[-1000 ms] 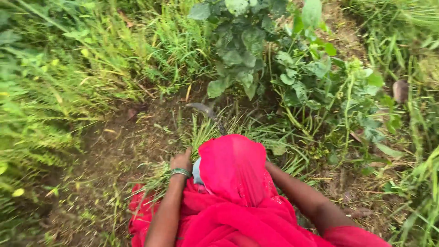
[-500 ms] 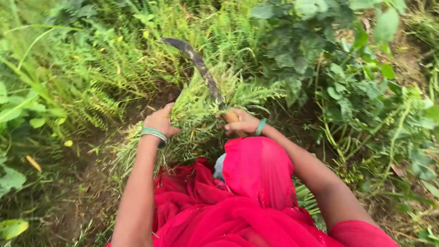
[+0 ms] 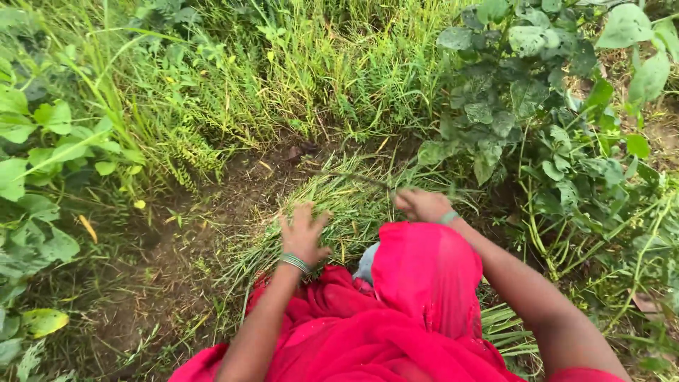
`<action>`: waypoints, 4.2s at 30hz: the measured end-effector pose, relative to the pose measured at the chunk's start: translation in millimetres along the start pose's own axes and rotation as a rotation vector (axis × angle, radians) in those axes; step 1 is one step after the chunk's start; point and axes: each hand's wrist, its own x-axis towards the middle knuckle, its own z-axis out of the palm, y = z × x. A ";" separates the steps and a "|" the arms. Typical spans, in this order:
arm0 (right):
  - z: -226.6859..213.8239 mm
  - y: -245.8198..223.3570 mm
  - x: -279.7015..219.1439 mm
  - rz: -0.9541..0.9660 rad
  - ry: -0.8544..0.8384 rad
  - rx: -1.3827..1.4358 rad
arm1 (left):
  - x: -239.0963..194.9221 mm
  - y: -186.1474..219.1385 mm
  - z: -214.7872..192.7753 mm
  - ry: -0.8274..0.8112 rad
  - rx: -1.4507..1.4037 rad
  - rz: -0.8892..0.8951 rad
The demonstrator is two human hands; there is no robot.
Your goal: Harvest small bundles of green stalks using a sickle.
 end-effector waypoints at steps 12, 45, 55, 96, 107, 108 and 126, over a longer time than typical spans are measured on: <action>31.2 36.3 -33.8 -0.093 -0.059 -0.092 | 2.7 2.3 127.5 0.100 0.108 0.143; -10.0 4.9 32.6 -0.100 -0.018 -0.039 | -75.7 -163.0 -14.5 -0.413 -0.158 -0.049; 83.1 -12.8 156.1 -0.412 -0.304 0.040 | -73.8 -300.3 3.3 -0.702 -0.173 -0.408; -4.2 -185.8 276.1 -0.448 -0.348 0.238 | -56.4 -296.0 -136.0 -0.424 -0.038 -0.710; 132.3 -246.6 282.8 -0.719 -0.601 0.241 | 5.4 -486.3 -112.8 -0.007 0.260 -0.860; 144.1 -241.5 288.9 -0.790 -0.614 0.224 | 9.8 -520.7 -102.3 0.196 0.280 -0.894; 160.7 -243.5 331.4 -0.320 -0.357 0.696 | -340.9 -512.1 -143.3 -0.089 -0.105 -1.907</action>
